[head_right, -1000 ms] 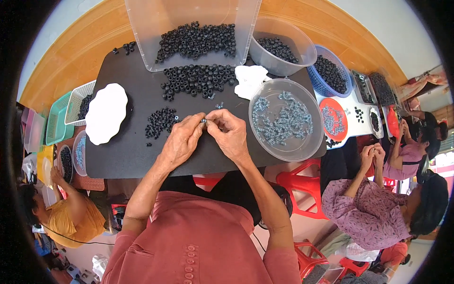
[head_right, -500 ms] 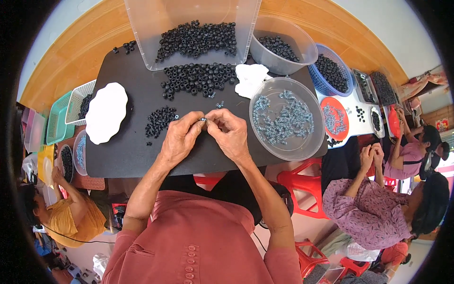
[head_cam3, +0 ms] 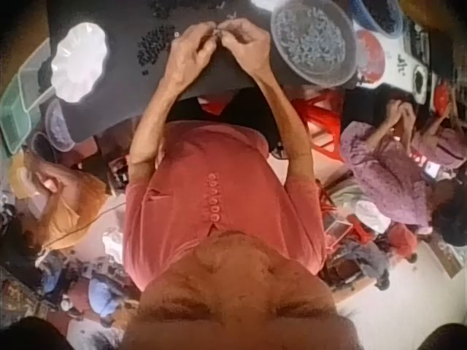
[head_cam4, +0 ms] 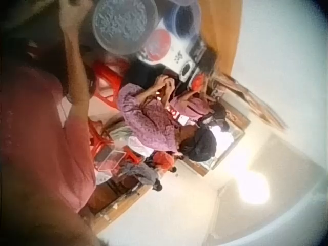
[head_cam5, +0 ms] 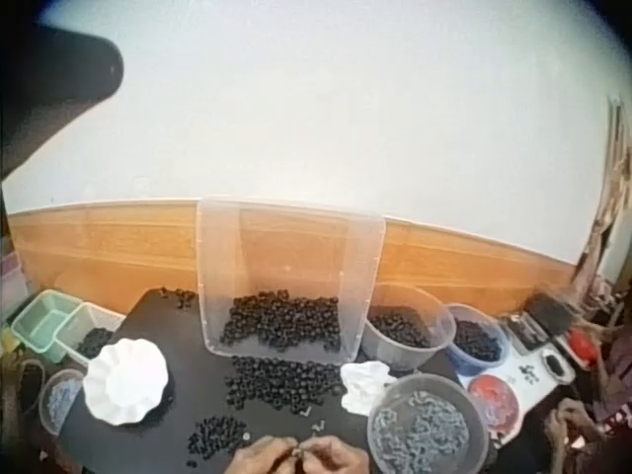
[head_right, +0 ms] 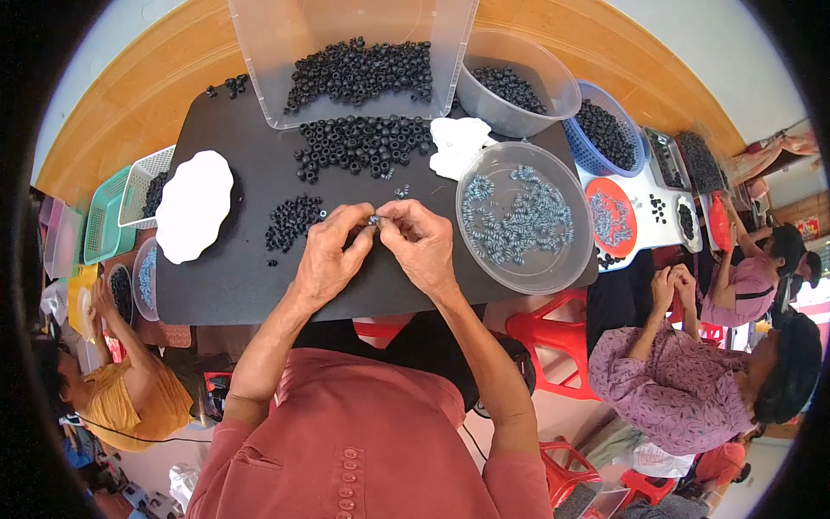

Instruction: The person assembles small components by picking inserts and black rubber pieces from the table and pressing the inserts into the rubber pieces by hand.

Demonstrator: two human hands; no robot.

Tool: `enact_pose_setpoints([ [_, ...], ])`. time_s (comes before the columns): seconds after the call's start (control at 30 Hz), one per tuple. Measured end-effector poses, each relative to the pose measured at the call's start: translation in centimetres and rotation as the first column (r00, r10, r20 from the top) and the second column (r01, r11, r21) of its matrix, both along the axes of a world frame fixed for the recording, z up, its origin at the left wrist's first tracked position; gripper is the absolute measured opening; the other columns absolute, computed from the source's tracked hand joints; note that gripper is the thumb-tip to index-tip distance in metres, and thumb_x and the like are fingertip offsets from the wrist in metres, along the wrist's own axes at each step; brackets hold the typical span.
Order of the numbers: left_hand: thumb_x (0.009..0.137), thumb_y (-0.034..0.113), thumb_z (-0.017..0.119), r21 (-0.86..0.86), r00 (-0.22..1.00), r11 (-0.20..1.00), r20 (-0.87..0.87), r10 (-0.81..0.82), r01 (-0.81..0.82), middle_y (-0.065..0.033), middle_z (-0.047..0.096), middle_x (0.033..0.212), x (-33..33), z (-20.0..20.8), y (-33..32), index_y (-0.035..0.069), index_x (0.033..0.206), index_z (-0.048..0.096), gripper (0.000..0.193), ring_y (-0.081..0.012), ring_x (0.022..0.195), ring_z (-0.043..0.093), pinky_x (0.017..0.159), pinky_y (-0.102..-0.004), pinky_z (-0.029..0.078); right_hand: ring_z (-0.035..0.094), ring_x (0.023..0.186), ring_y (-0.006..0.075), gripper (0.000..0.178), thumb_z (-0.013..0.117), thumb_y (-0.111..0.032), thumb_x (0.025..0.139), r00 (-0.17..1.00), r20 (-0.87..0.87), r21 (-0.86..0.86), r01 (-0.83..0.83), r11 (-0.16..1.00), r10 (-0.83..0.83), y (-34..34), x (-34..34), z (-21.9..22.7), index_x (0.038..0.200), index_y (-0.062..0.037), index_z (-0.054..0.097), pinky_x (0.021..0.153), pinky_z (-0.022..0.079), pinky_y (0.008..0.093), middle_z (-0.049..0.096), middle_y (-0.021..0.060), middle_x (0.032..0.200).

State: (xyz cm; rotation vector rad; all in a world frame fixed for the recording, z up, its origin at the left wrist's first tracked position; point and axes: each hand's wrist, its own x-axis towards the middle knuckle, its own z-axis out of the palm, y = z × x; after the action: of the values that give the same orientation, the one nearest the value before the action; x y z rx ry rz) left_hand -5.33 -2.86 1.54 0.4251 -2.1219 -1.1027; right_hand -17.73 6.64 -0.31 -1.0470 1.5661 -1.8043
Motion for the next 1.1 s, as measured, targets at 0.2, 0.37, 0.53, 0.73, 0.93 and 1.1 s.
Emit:
enact_pose_setpoints([
  [0.2, 0.08, -0.004, 0.063, -0.189, 1.0, 0.982, 0.003, -0.03, 0.03, -0.0189, 0.063, 0.089, -0.1, -0.2, -0.2, -0.006, 0.104, 0.058, 0.025, -0.0337, 0.086, 0.062, 0.074, -0.04, 0.05, 0.058, 0.072, 0.006, 0.013, 0.058, 0.009, 0.086, 0.999, -0.029, -0.033, 0.013, 0.999, -0.014, 0.0, 0.2, 0.2, 0.097, 0.0037, 0.062, 0.065, 0.048, 0.0191, 0.064, 0.0028, 0.085],
  [0.37, 0.083, -0.005, 0.062, -0.254, 0.998, 0.967, -0.059, 0.006, -0.02, -0.0171, 0.064, 0.095, -0.3, -0.1, 0.0, -0.003, 0.103, 0.058, 0.021, -0.0329, 0.086, 0.063, 0.073, -0.0381, 0.051, 0.059, 0.072, 0.0042, 0.011, 0.064, 0.004, 0.084, 0.996, -0.08, 0.006, 0.044, 0.999, -0.043, 0.1, 0.0, 0.1, 0.094, 0.0021, 0.063, 0.065, 0.049, 0.0194, 0.065, 0.0009, 0.082],
  [0.53, 0.084, -0.004, 0.061, -0.198, 0.999, 0.98, -0.039, -0.005, -0.003, -0.0168, 0.064, 0.094, -0.1, -0.1, -0.2, -0.003, 0.103, 0.058, 0.02, -0.0325, 0.084, 0.064, 0.072, -0.0378, 0.051, 0.06, 0.073, 0.0053, 0.011, 0.064, 0.004, 0.084, 1.0, 0.026, -0.025, 0.003, 1.0, -0.002, -0.1, 0.2, 0.2, 0.094, 0.002, 0.063, 0.065, 0.051, 0.0205, 0.065, 0.0017, 0.082],
  [0.73, 0.089, 0.001, 0.058, -0.052, 1.0, 0.999, 0.018, -0.009, 0.009, -0.0147, 0.065, 0.087, 0.0, 0.3, -0.1, -0.003, 0.1, 0.059, 0.013, -0.0271, 0.078, 0.064, 0.069, -0.0333, 0.05, 0.062, 0.075, 0.0069, 0.011, 0.064, 0.005, 0.083, 0.999, -0.029, -0.031, 0.017, 0.999, -0.018, 0.0, 0.3, -0.2, 0.094, 0.0023, 0.062, 0.067, 0.052, 0.0209, 0.066, 0.0038, 0.084],
  [0.93, 0.095, 0.009, 0.052, 0.345, 0.998, 0.937, 0.02, -0.062, 0.051, -0.0082, 0.064, 0.076, 0.2, -0.1, -0.8, -0.001, 0.096, 0.061, 0.013, -0.0144, 0.07, 0.06, 0.065, -0.029, 0.049, 0.061, 0.074, 0.0055, 0.01, 0.064, 0.007, 0.082, 0.993, -0.116, -0.158, -0.006, 0.987, -0.012, -0.2, 0.5, -0.2, 0.091, 0.0011, 0.062, 0.066, 0.051, 0.02, 0.066, 0.0033, 0.085],
  [1.1, 0.094, 0.008, 0.053, 0.434, 0.999, 0.9, -0.007, -0.041, 0.04, -0.0037, 0.066, 0.08, 0.3, -0.2, -0.7, 0.0, 0.097, 0.061, 0.012, -0.0071, 0.067, 0.054, 0.063, -0.0244, 0.046, 0.06, 0.076, 0.0085, 0.012, 0.059, 0.012, 0.085, 0.994, -0.106, -0.046, 0.024, 0.999, -0.028, 0.0, 0.4, -0.2, 0.095, 0.0051, 0.061, 0.067, 0.049, 0.0208, 0.062, 0.0068, 0.091],
])
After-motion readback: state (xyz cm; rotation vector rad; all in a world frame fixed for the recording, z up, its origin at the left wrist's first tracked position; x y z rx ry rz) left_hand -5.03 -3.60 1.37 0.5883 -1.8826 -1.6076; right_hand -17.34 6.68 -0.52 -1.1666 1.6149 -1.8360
